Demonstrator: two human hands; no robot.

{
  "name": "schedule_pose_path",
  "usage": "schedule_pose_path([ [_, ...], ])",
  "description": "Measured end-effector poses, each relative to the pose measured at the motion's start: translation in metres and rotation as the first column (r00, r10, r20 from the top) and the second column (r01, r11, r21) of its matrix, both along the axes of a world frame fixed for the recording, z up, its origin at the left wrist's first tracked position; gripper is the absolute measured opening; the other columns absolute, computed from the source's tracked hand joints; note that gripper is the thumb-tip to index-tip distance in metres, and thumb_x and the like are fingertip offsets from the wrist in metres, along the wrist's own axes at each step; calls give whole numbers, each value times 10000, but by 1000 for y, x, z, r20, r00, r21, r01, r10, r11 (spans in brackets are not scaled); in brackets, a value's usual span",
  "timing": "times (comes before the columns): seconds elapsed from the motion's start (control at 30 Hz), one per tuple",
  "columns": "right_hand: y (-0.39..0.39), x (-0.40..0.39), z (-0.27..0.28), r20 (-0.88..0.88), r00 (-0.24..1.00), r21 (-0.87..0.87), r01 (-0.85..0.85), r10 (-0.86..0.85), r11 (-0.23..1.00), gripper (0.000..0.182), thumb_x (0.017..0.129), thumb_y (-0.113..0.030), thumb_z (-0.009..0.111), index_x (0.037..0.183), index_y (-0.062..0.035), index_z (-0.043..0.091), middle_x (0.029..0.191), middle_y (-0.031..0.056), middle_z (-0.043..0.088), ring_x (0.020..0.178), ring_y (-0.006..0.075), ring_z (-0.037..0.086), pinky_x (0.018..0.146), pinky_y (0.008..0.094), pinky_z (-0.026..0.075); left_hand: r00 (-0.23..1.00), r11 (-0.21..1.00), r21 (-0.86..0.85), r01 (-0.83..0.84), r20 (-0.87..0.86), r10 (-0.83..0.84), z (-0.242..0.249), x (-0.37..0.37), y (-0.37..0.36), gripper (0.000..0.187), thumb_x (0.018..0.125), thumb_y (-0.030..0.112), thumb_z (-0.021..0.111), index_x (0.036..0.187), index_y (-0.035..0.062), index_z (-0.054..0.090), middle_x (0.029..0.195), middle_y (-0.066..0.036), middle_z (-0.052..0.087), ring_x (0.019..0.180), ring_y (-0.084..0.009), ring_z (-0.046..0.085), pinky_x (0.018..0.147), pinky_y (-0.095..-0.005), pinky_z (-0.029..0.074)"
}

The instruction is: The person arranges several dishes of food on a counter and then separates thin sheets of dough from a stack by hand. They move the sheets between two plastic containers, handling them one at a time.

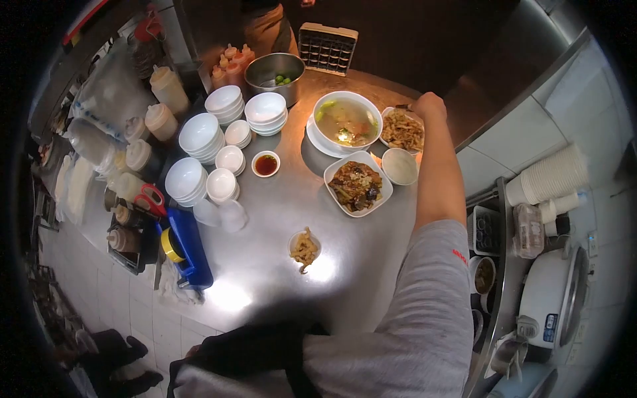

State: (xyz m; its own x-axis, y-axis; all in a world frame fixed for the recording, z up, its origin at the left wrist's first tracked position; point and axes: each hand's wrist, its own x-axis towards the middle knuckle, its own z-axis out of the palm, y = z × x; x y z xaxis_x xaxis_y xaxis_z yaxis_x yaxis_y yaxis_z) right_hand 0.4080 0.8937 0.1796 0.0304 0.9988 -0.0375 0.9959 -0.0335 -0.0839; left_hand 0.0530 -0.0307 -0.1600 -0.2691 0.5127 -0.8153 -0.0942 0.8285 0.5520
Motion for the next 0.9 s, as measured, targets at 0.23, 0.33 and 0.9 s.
schedule_pose_path([
  [0.23,7,31,-18,53,987,142,-157,150,977,386,743,-383,658,924,-41,672,998,189,624,965,317,597,828,384,477,800,818,-19,575,-193,-567,-4,-19,12,308,829,246,572,1037,20,604,1024,-112,648,919,-226,616,789,-329,479],
  [0.33,-45,47,17,-36,996,145,-70,76,987,440,672,-343,732,941,-3,657,991,219,621,960,342,597,827,393,479,595,587,-230,776,-41,-803,160,4,143,296,796,278,585,956,32,624,933,-124,644,882,-291,603,776,-363,472],
  [0.9,-65,81,-34,-215,974,169,-33,70,985,370,680,-344,734,809,-2,677,884,196,649,883,330,624,780,397,489,183,422,-110,900,-783,-594,258,189,536,987,561,249,782,1377,229,228,1264,-196,397,1112,-395,449,860,-475,453],
])
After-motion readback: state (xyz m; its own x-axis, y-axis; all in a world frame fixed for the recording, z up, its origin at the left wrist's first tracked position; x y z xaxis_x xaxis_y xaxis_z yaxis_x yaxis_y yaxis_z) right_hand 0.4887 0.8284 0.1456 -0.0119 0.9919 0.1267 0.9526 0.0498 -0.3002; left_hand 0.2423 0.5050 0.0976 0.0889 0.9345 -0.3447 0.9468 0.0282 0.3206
